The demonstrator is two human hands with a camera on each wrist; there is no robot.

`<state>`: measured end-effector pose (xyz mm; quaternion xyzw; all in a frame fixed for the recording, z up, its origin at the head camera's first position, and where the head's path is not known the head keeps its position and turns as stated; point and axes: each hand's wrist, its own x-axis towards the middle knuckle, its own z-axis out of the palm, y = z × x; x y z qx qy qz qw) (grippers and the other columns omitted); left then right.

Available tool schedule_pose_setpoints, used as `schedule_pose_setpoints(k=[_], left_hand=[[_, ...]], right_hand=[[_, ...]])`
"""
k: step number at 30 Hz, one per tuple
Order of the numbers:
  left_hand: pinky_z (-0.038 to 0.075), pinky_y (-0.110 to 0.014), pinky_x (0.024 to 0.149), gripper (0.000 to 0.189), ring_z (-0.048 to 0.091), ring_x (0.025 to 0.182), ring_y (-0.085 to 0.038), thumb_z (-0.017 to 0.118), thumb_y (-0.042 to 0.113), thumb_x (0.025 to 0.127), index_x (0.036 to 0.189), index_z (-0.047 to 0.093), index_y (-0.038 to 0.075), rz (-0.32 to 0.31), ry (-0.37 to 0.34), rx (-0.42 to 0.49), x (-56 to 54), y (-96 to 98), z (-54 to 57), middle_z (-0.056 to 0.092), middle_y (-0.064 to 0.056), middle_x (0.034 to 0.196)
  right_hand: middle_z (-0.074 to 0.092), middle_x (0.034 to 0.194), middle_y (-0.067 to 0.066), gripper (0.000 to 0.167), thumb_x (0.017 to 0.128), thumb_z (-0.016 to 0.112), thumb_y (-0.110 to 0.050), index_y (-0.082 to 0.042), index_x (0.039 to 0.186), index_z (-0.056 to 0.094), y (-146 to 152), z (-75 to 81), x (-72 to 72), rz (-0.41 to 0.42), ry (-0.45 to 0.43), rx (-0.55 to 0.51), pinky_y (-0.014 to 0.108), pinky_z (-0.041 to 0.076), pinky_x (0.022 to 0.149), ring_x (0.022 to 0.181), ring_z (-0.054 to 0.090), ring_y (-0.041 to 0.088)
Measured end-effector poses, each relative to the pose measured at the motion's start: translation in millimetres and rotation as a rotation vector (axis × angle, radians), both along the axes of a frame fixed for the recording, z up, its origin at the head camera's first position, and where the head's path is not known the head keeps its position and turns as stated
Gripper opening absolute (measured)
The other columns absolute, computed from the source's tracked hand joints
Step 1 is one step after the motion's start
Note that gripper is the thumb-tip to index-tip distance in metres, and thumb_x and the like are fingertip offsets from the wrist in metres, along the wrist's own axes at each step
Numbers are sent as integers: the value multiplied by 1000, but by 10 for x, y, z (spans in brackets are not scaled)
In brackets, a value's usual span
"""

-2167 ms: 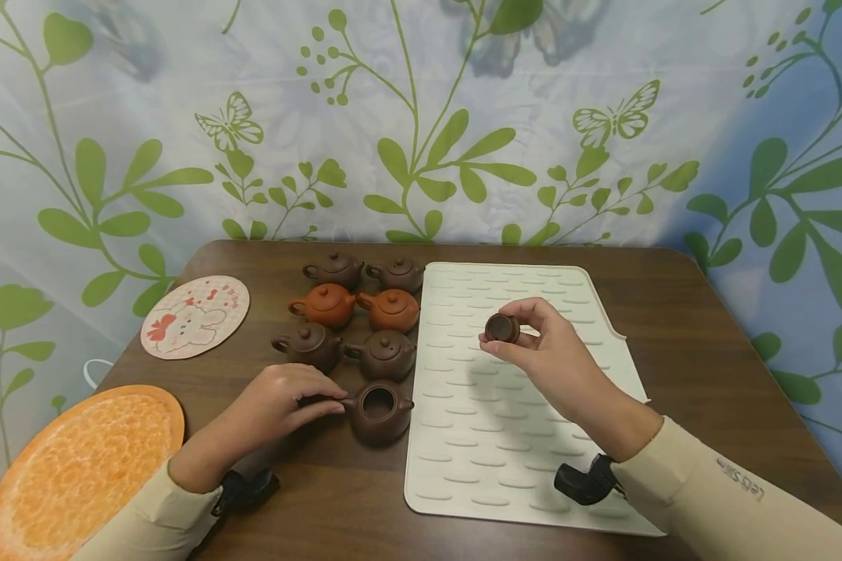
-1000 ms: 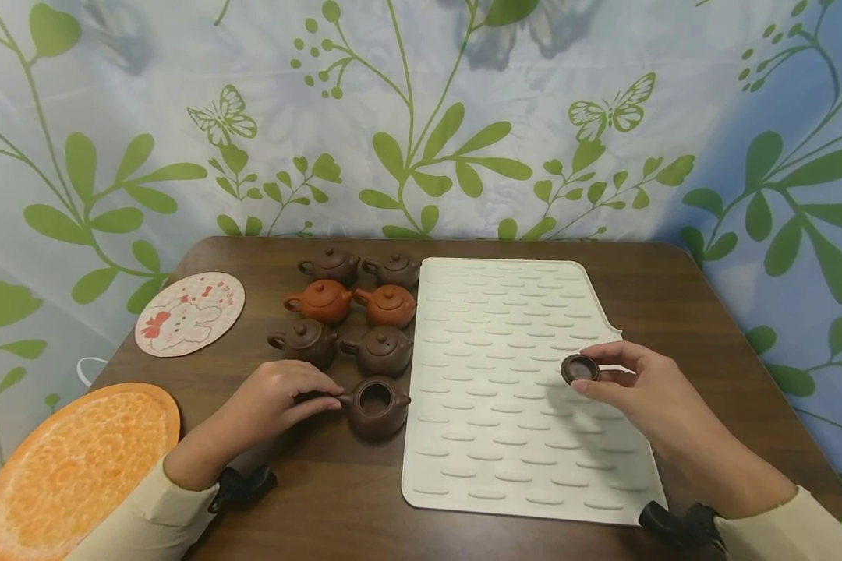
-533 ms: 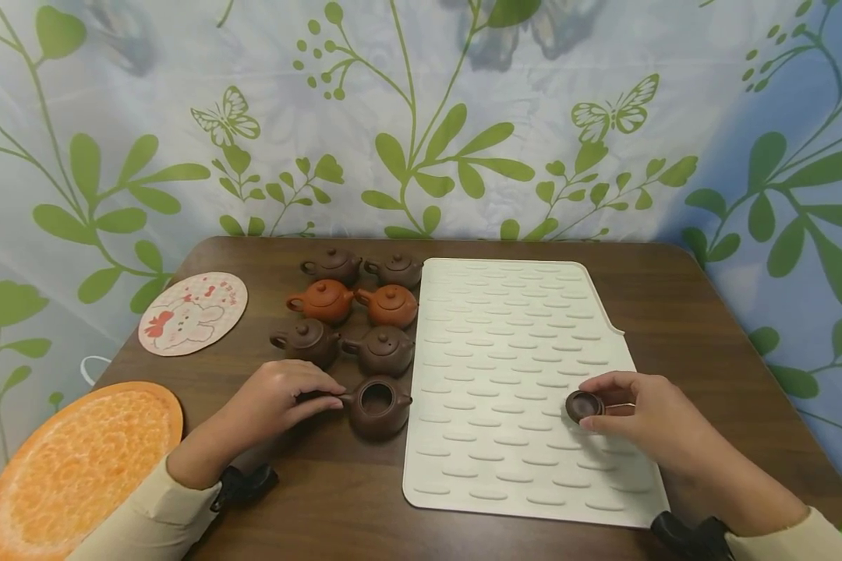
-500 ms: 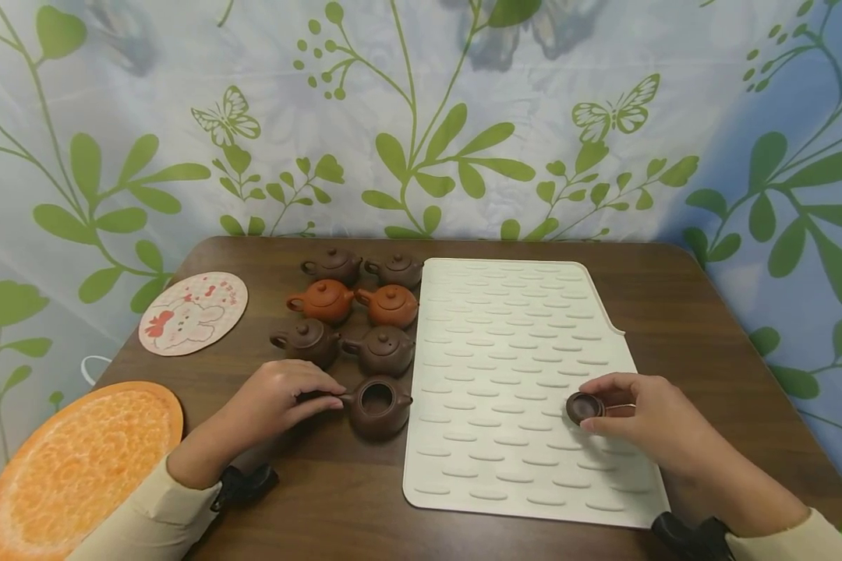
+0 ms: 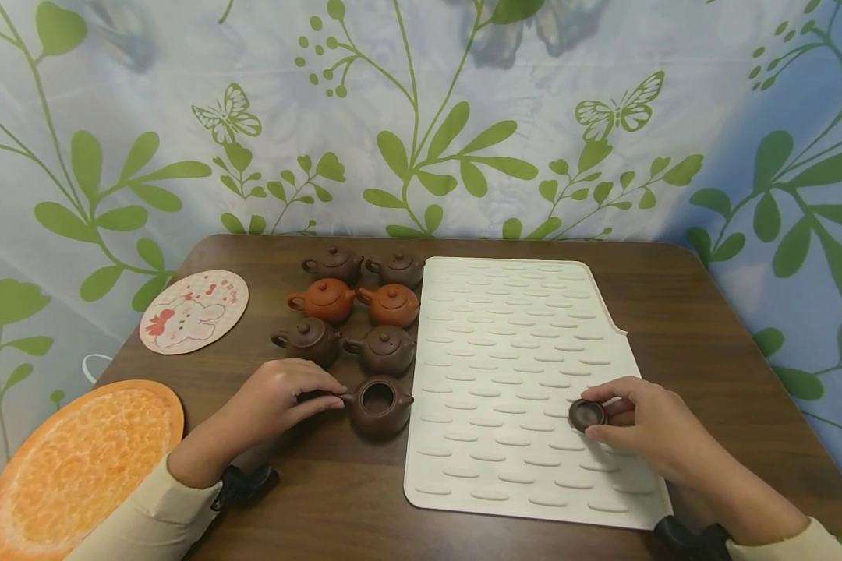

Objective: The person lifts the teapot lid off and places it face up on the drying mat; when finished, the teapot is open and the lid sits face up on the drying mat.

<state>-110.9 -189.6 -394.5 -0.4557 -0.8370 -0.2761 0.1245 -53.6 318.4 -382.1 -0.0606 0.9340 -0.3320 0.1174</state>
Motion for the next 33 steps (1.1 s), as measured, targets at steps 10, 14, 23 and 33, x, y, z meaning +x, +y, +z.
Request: schedule_pose_setpoints(k=[10, 14, 23, 33], left_hand=[[60, -34, 78, 13, 72, 89, -9, 88, 14, 88, 100, 84, 12, 2, 5, 0, 4, 1, -2, 77, 6, 96], [60, -34, 77, 12, 72, 89, -8, 88, 14, 88, 99, 84, 12, 1, 4, 1, 4, 1, -6, 77, 6, 96], [59, -34, 77, 13, 71, 88, -8, 89, 14, 88, 100, 84, 12, -1, 10, 5, 1, 2, -14, 77, 6, 96], [59, -34, 77, 13, 71, 88, -8, 89, 15, 88, 100, 84, 12, 2, 8, 1, 1, 8, -6, 77, 6, 96]], right_hand=[[69, 110, 7, 54, 80, 95, -18, -3, 126, 72, 2, -4, -9, 11, 15, 19, 27, 57, 71, 90, 71, 18], [70, 110, 8, 55, 80, 96, -21, -2, 126, 72, 11, 23, -25, 11, 1, 30, 27, 57, 71, 92, 72, 23], [71, 115, 14, 54, 81, 95, -32, -5, 123, 74, -22, 120, -55, -3, 74, 95, 27, 57, 70, 97, 72, 30], [72, 119, 11, 46, 88, 89, -34, -8, 123, 75, -209, 299, -191, 33, 187, 113, 36, 57, 79, 102, 70, 30]])
